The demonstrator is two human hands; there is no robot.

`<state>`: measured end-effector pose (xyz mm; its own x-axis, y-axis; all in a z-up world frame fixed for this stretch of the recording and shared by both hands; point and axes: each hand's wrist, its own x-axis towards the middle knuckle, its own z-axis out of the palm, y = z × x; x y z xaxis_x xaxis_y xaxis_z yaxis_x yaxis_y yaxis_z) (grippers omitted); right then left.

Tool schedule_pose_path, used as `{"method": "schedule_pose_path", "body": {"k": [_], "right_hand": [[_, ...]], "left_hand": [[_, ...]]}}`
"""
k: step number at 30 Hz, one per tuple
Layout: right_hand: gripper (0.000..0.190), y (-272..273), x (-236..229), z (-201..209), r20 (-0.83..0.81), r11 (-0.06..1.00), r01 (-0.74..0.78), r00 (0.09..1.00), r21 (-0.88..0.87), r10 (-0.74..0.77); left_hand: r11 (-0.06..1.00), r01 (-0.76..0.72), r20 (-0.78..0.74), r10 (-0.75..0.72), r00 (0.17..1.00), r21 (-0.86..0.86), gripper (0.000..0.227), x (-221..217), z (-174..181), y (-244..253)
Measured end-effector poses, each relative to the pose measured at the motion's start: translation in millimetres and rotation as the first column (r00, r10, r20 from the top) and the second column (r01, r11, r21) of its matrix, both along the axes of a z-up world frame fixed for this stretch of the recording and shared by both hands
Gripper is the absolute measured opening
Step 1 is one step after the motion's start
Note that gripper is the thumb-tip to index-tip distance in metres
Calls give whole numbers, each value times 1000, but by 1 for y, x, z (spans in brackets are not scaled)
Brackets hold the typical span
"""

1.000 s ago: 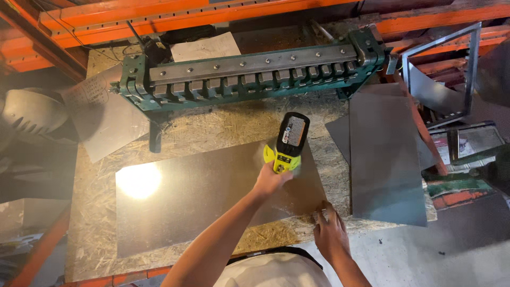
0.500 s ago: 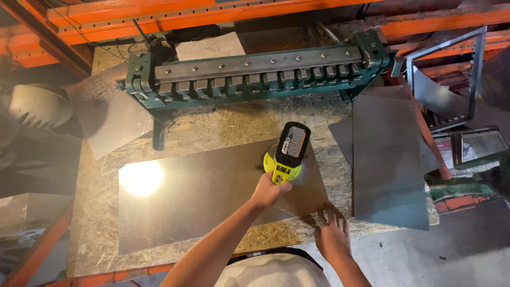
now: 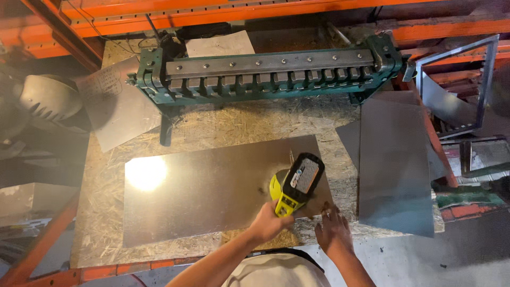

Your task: The person uses a handheld electric sander to smooth the surface of a rectangular metal sheet placed on a workbench. The person moves the sander across the sheet in repeated passes while holding the sheet steady with the other hand.

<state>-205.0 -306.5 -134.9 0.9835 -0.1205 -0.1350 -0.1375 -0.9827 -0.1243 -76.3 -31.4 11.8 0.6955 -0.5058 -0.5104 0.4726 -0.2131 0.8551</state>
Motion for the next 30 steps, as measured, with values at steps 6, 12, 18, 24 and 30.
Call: {"method": "schedule_pose_path", "body": {"k": [6,12,18,24,30], "right_hand": [[69,7,10,33,-135,987,94,988,131,-76],[69,-4,2,16,113,994,-49,993,92,39],[53,0,17,39,132,983,19,990,181,-43],[47,8,34,55,-54,976,157,987,153,-150],[37,12,41,67,-245,972,214,952,101,-184]], "left_hand": [[988,48,28,-53,998,145,25,-15,14,17],[993,-38,20,36,999,112,27,-20,-3,37],[977,-210,-33,209,977,-29,25,-14,-23,51],[972,-227,35,229,973,-54,16,12,-44,64],[967,-256,95,254,963,13,13,46,-25,64]]}}
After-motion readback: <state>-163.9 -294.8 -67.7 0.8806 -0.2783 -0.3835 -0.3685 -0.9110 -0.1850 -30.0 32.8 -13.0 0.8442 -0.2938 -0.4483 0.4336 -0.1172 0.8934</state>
